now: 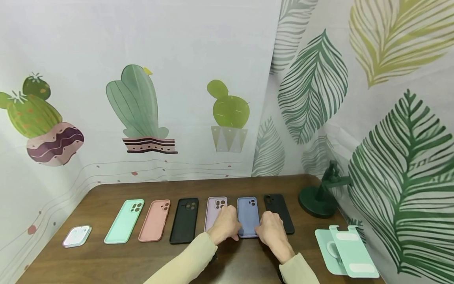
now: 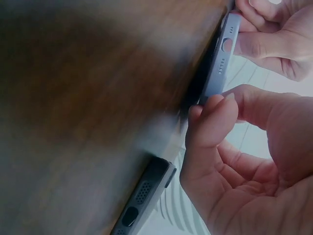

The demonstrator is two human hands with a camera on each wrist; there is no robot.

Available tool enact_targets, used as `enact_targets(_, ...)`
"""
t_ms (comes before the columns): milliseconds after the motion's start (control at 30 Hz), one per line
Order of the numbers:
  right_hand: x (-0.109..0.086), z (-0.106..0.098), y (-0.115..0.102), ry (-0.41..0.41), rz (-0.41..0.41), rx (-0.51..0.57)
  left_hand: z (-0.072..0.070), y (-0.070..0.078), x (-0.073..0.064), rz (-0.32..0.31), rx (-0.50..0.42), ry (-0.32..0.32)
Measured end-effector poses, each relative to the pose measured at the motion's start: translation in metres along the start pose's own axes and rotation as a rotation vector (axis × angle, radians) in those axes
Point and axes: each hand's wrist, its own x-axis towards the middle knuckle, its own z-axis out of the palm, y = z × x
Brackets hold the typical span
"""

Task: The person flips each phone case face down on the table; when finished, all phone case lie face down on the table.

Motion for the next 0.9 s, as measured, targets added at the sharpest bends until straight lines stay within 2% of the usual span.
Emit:
enact_targets(100, 0.009, 0.008, 0.012, 0.018, 0.004, 0.007, 0.001, 0.0, 0.001, -0.03, -0.022, -0.004)
enact_targets(167, 0.013, 0.012, 0.017, 0.018, 0.012, 0.021, -0.011, 0.011, -0.007, -0.06, -0.038, -0.014)
enact_targets(233, 0.007, 0.007, 0.013, 0.016, 0.019, 0.035, -0.025, 0.023, -0.018, -0.072, -0.058, -0.02)
enact_targets(267, 0.004, 0.003, 0.01, 0.013, 0.019, 0.048, -0.023, 0.022, -0.019, -0.062, -0.05, -0.008)
enact_targets(333, 0.0, -0.001, 0.007, 0.01, 0.034, 0.052, -0.033, 0.03, -0.028, -0.059, -0.055, -0.01)
enact_targets(533, -0.011, -0.015, -0.004, 0.034, 0.044, 0.094, -0.036, 0.028, -0.027, -0.029, -0.108, -0.03)
enact_targets(700, -0.016, -0.023, -0.009, 0.059, 0.032, 0.137, -0.035, 0.024, -0.026, -0.005, -0.227, -0.07)
enact_targets(767, -0.017, -0.024, -0.009, 0.073, 0.026, 0.147, -0.041, 0.029, -0.03, -0.022, -0.303, -0.088)
enact_targets(900, -0.018, -0.027, -0.011, 0.101, 0.006, 0.144, -0.039, 0.031, -0.029, -0.083, -0.379, -0.104)
